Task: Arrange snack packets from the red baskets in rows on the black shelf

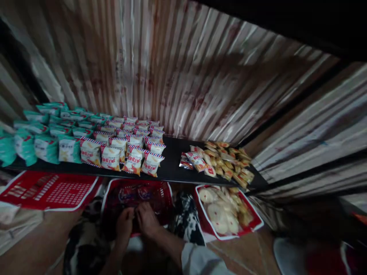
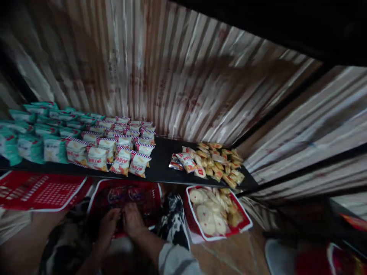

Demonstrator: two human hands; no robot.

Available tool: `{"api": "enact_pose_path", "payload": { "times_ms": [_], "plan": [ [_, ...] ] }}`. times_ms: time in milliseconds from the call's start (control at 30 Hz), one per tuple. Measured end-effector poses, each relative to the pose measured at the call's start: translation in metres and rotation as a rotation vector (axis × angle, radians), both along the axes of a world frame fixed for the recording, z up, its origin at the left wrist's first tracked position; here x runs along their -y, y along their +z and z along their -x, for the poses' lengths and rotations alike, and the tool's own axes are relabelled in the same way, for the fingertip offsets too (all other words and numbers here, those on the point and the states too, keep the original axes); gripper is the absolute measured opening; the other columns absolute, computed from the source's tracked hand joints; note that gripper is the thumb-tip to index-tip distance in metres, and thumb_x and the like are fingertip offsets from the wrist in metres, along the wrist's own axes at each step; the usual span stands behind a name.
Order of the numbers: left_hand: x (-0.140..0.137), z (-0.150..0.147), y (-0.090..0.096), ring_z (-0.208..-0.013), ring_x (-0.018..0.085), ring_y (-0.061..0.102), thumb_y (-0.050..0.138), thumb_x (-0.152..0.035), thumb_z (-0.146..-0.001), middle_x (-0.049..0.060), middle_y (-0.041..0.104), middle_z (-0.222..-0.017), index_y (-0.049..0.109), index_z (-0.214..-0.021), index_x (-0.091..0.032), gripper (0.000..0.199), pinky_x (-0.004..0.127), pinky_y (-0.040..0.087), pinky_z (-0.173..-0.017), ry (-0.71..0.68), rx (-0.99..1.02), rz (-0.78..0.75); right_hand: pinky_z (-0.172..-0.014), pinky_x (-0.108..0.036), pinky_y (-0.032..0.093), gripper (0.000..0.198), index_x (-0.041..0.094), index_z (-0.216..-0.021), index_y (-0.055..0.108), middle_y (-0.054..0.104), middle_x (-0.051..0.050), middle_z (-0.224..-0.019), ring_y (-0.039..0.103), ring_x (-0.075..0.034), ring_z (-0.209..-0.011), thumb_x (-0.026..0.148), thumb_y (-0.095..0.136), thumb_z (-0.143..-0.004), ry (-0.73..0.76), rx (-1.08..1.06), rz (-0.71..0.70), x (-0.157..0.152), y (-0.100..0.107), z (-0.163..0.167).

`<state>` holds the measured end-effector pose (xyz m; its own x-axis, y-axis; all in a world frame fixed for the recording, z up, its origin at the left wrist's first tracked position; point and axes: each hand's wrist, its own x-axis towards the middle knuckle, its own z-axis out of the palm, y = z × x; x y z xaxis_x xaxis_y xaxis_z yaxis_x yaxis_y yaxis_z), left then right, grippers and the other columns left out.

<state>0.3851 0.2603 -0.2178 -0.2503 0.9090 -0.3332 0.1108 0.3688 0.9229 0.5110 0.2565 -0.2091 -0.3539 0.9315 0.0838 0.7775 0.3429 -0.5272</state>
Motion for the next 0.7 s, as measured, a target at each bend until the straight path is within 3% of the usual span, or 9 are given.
{"api": "enact_pose_path", "payload": {
  "times_ms": [67,167,267,367,500,633,700],
  "plan": [
    [0.007,-0.004,-0.001,-0.07,0.028,0.067,0.053,-0.065,-0.054,0.009,0.071,-0.071,0.062,-0.065,-0.021,0.047,0.043,0.054,-0.074,0.007,0.019,-0.012,-0.09,-0.039,0.046,0.024,0.014,-0.097,0.063,0.063,-0.011,-0.102,0.054,-0.024,-0.1,0.008,0.051,-0.078,0.023,-0.002,-0.035,0.009,0.001,-0.004],
    [0.018,-0.015,-0.004,-0.066,0.026,0.066,0.056,-0.06,-0.056,0.007,0.069,-0.066,0.061,-0.067,-0.02,0.042,0.041,0.055,-0.068,-0.033,0.058,0.032,-0.093,-0.037,0.045,0.029,0.013,-0.099,0.065,0.063,-0.013,-0.109,0.054,-0.024,-0.107,0.005,0.051,-0.075,-0.01,0.004,0.059,0.023,0.001,-0.015],
    [0.029,-0.022,-0.008,-0.063,0.024,0.065,0.058,-0.046,-0.059,0.006,0.066,-0.062,0.061,-0.063,-0.019,0.028,0.038,0.055,-0.063,-0.096,0.038,0.088,-0.089,-0.034,0.048,0.024,0.013,-0.086,0.069,0.068,-0.011,-0.097,0.06,-0.023,-0.097,0.004,0.051,-0.072,-0.011,0.032,0.207,0.034,0.004,-0.03],
    [0.034,-0.02,-0.01,-0.072,0.025,0.067,0.061,-0.033,-0.058,0.007,0.068,-0.067,0.061,-0.059,-0.019,0.014,0.035,0.055,-0.072,-0.145,-0.025,0.089,-0.086,-0.031,0.05,0.023,0.017,-0.081,0.069,0.07,-0.008,-0.091,0.064,-0.02,-0.091,0.007,0.049,-0.075,0.005,-0.014,0.242,0.035,0.018,-0.047],
    [0.034,-0.013,-0.011,-0.086,0.028,0.066,0.059,-0.029,-0.06,0.009,0.071,-0.076,0.062,-0.06,-0.021,0.008,0.038,0.05,-0.087,-0.252,-0.184,0.083,-0.092,-0.033,0.049,0.029,0.018,-0.104,0.065,0.069,-0.009,-0.106,0.063,-0.02,-0.101,0.019,0.042,-0.087,-0.192,-0.246,-0.049,0.006,0.058,-0.085],
    [0.036,-0.014,-0.014,-0.084,0.031,0.065,0.057,-0.033,-0.057,0.009,0.07,-0.074,0.061,-0.054,-0.025,0.009,0.042,0.049,-0.087,-0.283,-0.234,0.027,-0.101,-0.047,0.041,0.036,0.014,-0.115,0.058,0.061,-0.015,-0.118,0.053,-0.026,-0.114,0.032,0.041,-0.089,-0.57,-0.182,-0.436,-0.047,0.103,-0.15],
    [0.038,-0.015,-0.015,-0.08,0.032,0.064,0.058,-0.037,-0.055,0.008,0.069,-0.069,0.06,-0.05,-0.028,0.011,0.044,0.05,-0.086,-0.264,-0.242,-0.023,-0.104,-0.052,0.034,0.043,0.013,-0.121,0.054,0.052,-0.018,-0.13,0.042,-0.03,-0.125,0.039,0.043,-0.088,-0.701,-0.095,-0.552,-0.075,0.117,-0.185]
  ]
}}
